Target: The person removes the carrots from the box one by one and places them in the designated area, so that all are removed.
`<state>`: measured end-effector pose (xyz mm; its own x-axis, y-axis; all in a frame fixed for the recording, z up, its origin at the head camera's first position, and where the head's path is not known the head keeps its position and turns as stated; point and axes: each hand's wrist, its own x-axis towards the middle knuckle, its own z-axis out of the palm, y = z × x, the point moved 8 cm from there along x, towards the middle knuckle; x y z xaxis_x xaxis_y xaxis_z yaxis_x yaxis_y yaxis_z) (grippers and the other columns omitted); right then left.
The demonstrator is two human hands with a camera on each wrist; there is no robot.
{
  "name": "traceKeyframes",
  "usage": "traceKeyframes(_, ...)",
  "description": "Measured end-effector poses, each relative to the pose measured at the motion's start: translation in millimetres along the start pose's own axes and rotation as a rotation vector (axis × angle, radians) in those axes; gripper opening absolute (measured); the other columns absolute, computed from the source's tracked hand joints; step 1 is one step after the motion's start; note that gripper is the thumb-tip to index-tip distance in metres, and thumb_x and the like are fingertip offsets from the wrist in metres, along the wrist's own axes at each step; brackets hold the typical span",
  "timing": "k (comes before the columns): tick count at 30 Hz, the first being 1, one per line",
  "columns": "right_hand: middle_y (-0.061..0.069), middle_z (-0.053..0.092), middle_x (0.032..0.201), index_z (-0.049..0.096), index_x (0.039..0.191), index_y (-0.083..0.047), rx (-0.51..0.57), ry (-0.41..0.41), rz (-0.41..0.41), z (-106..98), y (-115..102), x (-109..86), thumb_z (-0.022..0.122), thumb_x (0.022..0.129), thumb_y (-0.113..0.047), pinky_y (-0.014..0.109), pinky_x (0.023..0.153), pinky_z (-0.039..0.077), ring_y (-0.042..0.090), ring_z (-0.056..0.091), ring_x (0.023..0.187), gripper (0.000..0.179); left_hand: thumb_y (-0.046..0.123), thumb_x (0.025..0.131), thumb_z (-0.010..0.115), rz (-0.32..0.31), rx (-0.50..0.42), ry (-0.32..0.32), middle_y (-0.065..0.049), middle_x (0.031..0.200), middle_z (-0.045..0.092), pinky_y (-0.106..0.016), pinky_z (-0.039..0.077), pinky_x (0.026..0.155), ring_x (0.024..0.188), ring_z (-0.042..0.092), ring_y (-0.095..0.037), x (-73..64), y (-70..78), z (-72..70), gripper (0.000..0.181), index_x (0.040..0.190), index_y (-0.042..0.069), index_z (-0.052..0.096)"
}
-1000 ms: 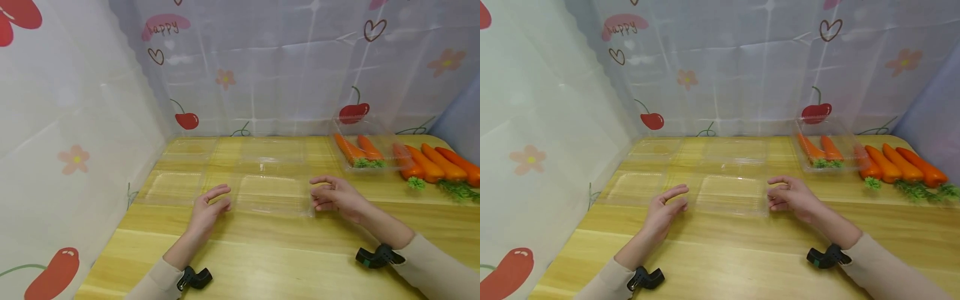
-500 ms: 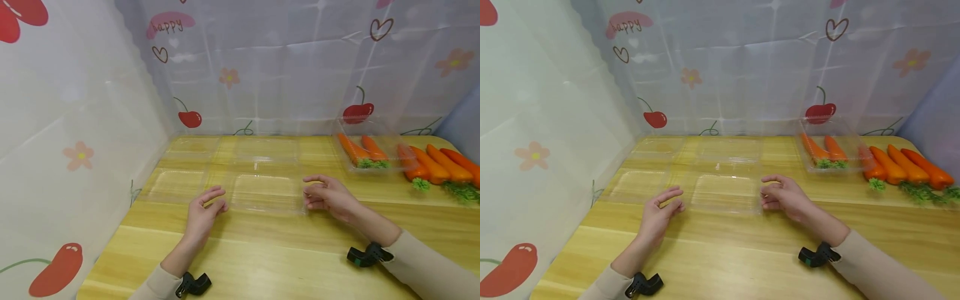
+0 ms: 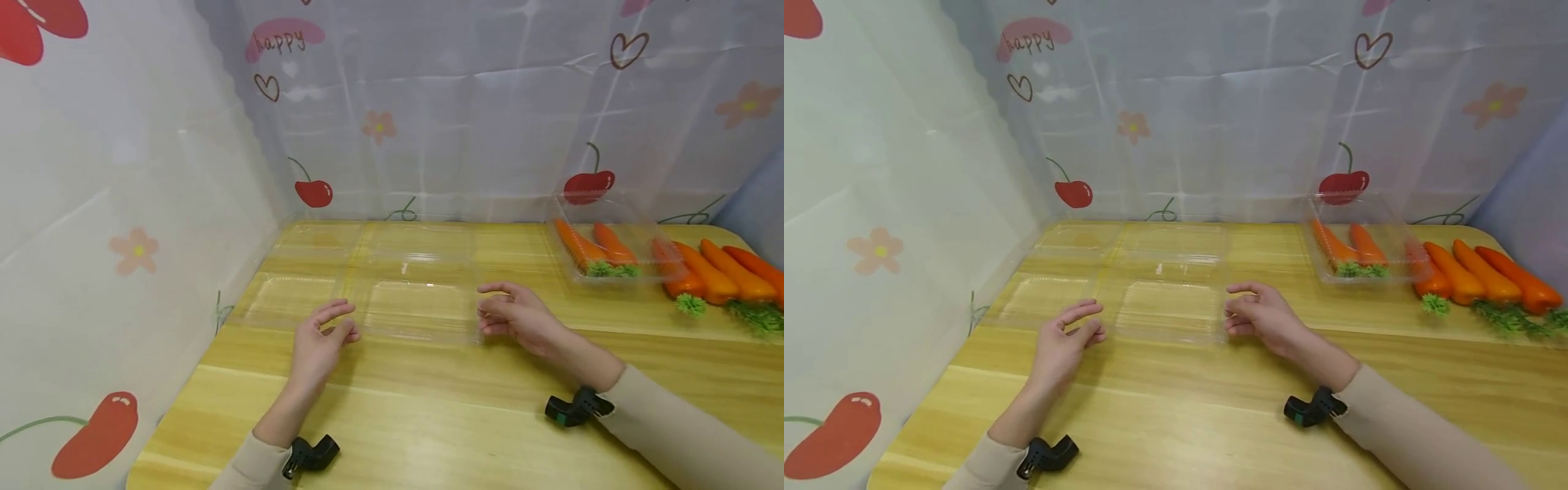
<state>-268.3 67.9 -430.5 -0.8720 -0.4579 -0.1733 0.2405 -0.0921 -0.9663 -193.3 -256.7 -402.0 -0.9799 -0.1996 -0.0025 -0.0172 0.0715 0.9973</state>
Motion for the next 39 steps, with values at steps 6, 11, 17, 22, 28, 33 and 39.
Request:
traceKeyframes(6, 0.003, 0.071, 0.089, 0.032, 0.144, 0.01, 0.013, -0.006, -0.008, 8.4, -0.9, 6.3, 0.056, 0.104, -0.005, 0.027, 0.069, 0.063, 0.013, 0.073, 0.074, 0.049, -0.004, 0.098, 0.063, 0.006, 0.043, -0.012, -0.013, 0.152, 0.049, -0.025, 0.063, 0.076, 0.081, 0.07, -0.02, 3.9, 5.1, -5.9, 0.03, 0.127, -0.008, 0.067)
traceKeyframes(11, 0.003, 0.071, 0.087, 0.033, 0.144, 0.009, 0.021, -0.004, -0.002, 14.0, 1.7, 10.4, 0.056, 0.104, -0.004, 0.026, 0.068, 0.063, 0.013, 0.072, 0.072, 0.048, -0.005, 0.098, 0.061, -0.008, 0.056, -0.02, -0.014, 0.154, 0.048, -0.024, 0.063, 0.073, 0.079, 0.071, -0.019, 4.3, 5.6, -8.7, 0.03, 0.128, -0.009, 0.066)
traceKeyframes(17, 0.002, 0.07, 0.087, 0.032, 0.144, 0.009, 0.025, 0.0, -0.001, 18.5, 3.5, 13.7, 0.055, 0.104, -0.004, 0.026, 0.068, 0.063, 0.012, 0.072, 0.072, 0.048, -0.002, 0.1, 0.061, -0.034, 0.067, -0.04, -0.012, 0.154, 0.048, -0.026, 0.064, 0.07, 0.082, 0.074, -0.028, 4.5, 4.1, -9.0, 0.031, 0.13, -0.006, 0.066)
traceKeyframes(22, 0.003, 0.07, 0.089, 0.031, 0.146, 0.01, 0.026, -0.006, -0.002, 21.3, 3.2, 15.2, 0.056, 0.104, -0.005, 0.026, 0.069, 0.063, 0.013, 0.072, 0.072, 0.051, 0.0, 0.101, 0.06, -0.045, 0.072, -0.066, -0.011, 0.154, 0.049, -0.028, 0.064, 0.069, 0.079, 0.075, -0.026, 5.1, 4.5, -7.8, 0.032, 0.132, -0.003, 0.066)
traceKeyframes(28, 0.003, 0.07, 0.09, 0.031, 0.147, 0.009, 0.04, -0.019, 0.003, 23.6, 1.8, 16.9, 0.056, 0.104, -0.005, 0.025, 0.069, 0.063, 0.013, 0.072, 0.072, 0.052, 0.001, 0.101, 0.06, -0.046, 0.063, -0.076, -0.01, 0.154, 0.049, -0.03, 0.065, 0.069, 0.079, 0.075, -0.033, 4.9, 5.9, -6.9, 0.032, 0.133, -0.002, 0.065)
traceKeyframes(33, 0.004, 0.069, 0.093, 0.03, 0.148, 0.009, 0.023, -0.037, 0.014, 24.1, 1.7, 16.7, 0.056, 0.104, -0.008, 0.026, 0.07, 0.063, 0.014, 0.073, 0.074, 0.054, 0.003, 0.101, 0.061, -0.05, 0.077, -0.065, -0.011, 0.151, 0.052, -0.032, 0.065, 0.066, 0.076, 0.074, -0.034, 1.6, 6.2, -7.7, 0.028, 0.129, 0.001, 0.069)
traceKeyframes(39, 0.005, 0.066, 0.098, 0.029, 0.15, 0.006, -0.025, -0.043, 0.036, 14.3, 4.6, 15.6, 0.056, 0.106, -0.013, 0.028, 0.073, 0.063, 0.014, 0.073, 0.078, 0.055, 0.007, 0.1, 0.064, -0.039, 0.116, -0.05, -0.013, 0.145, 0.054, -0.032, 0.064, 0.061, 0.069, 0.073, -0.032, -2.9, 7.7, -8.3, 0.026, 0.125, 0.0, 0.071)
